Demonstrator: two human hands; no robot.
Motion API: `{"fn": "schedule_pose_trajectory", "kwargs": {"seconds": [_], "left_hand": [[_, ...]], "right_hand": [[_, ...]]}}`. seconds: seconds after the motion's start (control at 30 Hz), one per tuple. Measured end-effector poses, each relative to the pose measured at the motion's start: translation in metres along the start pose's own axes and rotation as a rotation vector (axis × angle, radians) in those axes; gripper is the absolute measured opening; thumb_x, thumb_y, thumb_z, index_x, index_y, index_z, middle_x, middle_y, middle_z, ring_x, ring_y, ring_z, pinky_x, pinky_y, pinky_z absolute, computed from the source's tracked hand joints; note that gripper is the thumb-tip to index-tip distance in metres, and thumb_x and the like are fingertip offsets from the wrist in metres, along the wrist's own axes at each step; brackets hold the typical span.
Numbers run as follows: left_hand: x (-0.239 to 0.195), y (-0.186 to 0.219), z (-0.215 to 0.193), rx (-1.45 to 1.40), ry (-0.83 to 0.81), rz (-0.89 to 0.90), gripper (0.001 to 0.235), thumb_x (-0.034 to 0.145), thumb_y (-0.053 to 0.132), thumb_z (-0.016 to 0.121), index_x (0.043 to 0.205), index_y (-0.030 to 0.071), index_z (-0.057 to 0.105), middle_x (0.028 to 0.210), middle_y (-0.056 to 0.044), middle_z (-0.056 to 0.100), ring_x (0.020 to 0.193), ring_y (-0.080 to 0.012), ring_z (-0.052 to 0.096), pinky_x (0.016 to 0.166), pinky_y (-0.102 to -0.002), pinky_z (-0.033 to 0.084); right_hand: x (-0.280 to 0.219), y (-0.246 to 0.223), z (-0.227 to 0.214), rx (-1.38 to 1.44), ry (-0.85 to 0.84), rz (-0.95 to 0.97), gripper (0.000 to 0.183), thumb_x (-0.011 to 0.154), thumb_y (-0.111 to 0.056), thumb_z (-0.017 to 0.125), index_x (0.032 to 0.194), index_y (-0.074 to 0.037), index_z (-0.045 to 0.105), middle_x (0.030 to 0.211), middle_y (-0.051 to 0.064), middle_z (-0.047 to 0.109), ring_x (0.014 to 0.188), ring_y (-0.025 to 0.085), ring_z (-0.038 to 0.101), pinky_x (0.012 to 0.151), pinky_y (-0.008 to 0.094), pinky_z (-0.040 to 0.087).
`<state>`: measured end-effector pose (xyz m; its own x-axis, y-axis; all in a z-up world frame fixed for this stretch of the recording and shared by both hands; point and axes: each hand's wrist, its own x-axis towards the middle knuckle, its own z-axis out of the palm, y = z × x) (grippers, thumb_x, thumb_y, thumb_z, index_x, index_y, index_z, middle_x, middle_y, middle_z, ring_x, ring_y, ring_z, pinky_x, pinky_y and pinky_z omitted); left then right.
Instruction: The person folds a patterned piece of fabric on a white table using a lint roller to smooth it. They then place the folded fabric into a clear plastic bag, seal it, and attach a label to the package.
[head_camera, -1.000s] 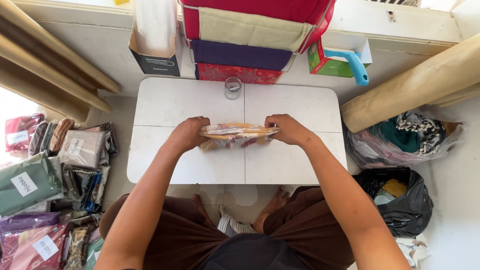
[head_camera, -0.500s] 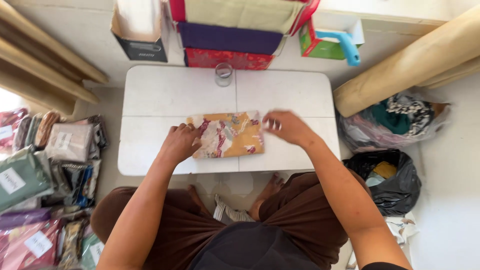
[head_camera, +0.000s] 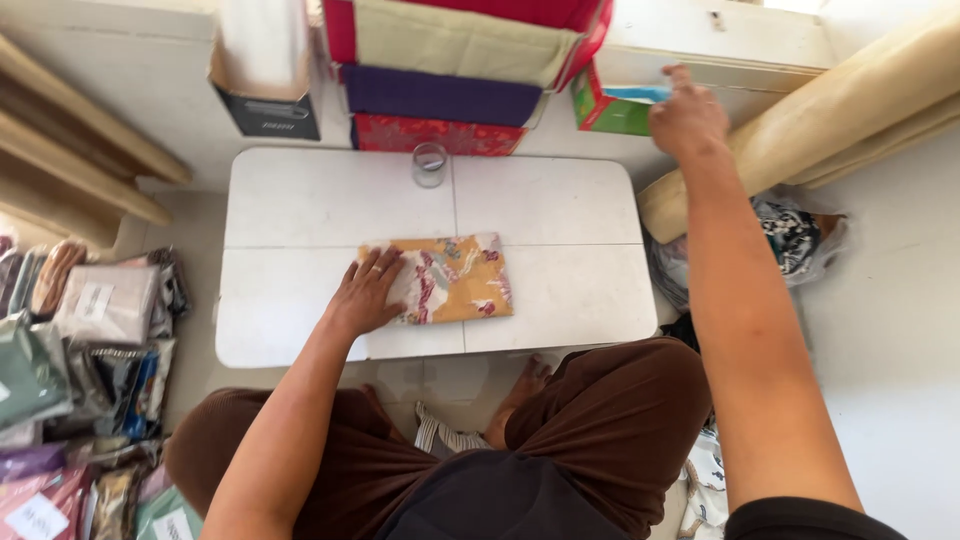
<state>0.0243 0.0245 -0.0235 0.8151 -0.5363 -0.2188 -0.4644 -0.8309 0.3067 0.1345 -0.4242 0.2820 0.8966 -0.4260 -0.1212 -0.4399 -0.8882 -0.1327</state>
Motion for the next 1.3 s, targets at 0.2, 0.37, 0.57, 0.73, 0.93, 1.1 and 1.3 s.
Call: {"fn": "schedule_pose_trajectory", "kwargs": {"seconds": [0.2, 0.37, 0.57, 0.73, 0.93, 1.1, 1.3], "left_hand": [[-0.013, 0.005, -0.034, -0.016, 0.051, -0.018, 0.086, 0.092, 0.069, 0.050, 0.160, 0.021, 0.028, 0.169, -0.009, 0.021, 0.158, -0.0299, 0.009, 0.121, -0.061, 0.014], [-0.019, 0.014, -0.038, 0.110, 0.050, -0.028, 0.095, 0.074, 0.071, 0.072, 0.152, 0.025, 0.045, 0.158, -0.004, 0.041, 0.153, -0.0271, 0.030, 0.125, -0.058, 0.026], [-0.017, 0.002, -0.024, 0.128, -0.071, -0.071, 0.104, 0.072, 0.070, 0.076, 0.158, 0.028, 0.036, 0.165, 0.004, 0.033, 0.156, -0.0223, 0.025, 0.126, -0.061, 0.024], [-0.018, 0.007, -0.033, 0.140, -0.101, -0.092, 0.109, 0.072, 0.069, 0.078, 0.161, 0.029, 0.031, 0.170, 0.005, 0.025, 0.158, -0.0220, 0.020, 0.126, -0.061, 0.023], [-0.011, 0.001, -0.019, 0.128, -0.098, -0.081, 0.116, 0.065, 0.065, 0.085, 0.160, 0.027, 0.032, 0.170, 0.002, 0.026, 0.158, -0.0256, 0.021, 0.122, -0.061, 0.031], [-0.017, 0.001, -0.035, -0.004, -0.032, -0.039, 0.093, 0.084, 0.061, 0.071, 0.161, 0.025, 0.033, 0.168, -0.002, 0.032, 0.156, -0.0280, 0.026, 0.121, -0.061, 0.034], [-0.021, -0.029, -0.057, -0.181, 0.258, -0.073, 0.045, 0.106, 0.038, 0.052, 0.148, 0.023, 0.050, 0.145, -0.004, 0.057, 0.136, -0.0293, 0.054, 0.107, -0.054, 0.048]], "right_hand": [[-0.107, 0.001, 0.025, 0.077, 0.783, -0.627, 0.030, 0.116, -0.023, 0.054, 0.140, -0.008, 0.063, 0.103, 0.018, 0.061, 0.081, 0.037, 0.064, 0.063, 0.051, 0.052], [-0.164, -0.025, 0.136, 0.241, 0.134, -0.961, 0.019, 0.096, -0.028, 0.071, 0.111, -0.017, 0.073, 0.103, 0.010, 0.072, 0.094, 0.034, 0.071, 0.084, 0.045, 0.056], [-0.147, -0.004, 0.198, -0.198, -0.306, -0.916, 0.037, 0.096, -0.031, 0.063, 0.132, -0.042, 0.064, 0.109, 0.001, 0.066, 0.100, 0.032, 0.070, 0.087, 0.046, 0.059], [-0.132, 0.028, 0.176, -0.297, -0.402, -0.705, 0.041, 0.093, -0.028, 0.066, 0.129, -0.048, 0.067, 0.113, -0.002, 0.068, 0.105, 0.030, 0.070, 0.091, 0.046, 0.058], [-0.156, 0.007, 0.153, -0.277, -0.294, -0.862, 0.034, 0.096, -0.032, 0.064, 0.126, -0.047, 0.067, 0.110, -0.005, 0.064, 0.102, 0.025, 0.069, 0.091, 0.042, 0.058], [-0.161, -0.017, 0.185, -0.239, -0.455, -0.892, 0.035, 0.095, -0.033, 0.063, 0.127, -0.044, 0.069, 0.109, -0.001, 0.067, 0.101, 0.030, 0.070, 0.088, 0.048, 0.059], [-0.190, -0.090, 0.227, -0.115, -0.462, -1.002, 0.039, 0.099, -0.037, 0.059, 0.135, -0.051, 0.061, 0.106, -0.001, 0.064, 0.101, 0.027, 0.070, 0.085, 0.046, 0.059]]}}
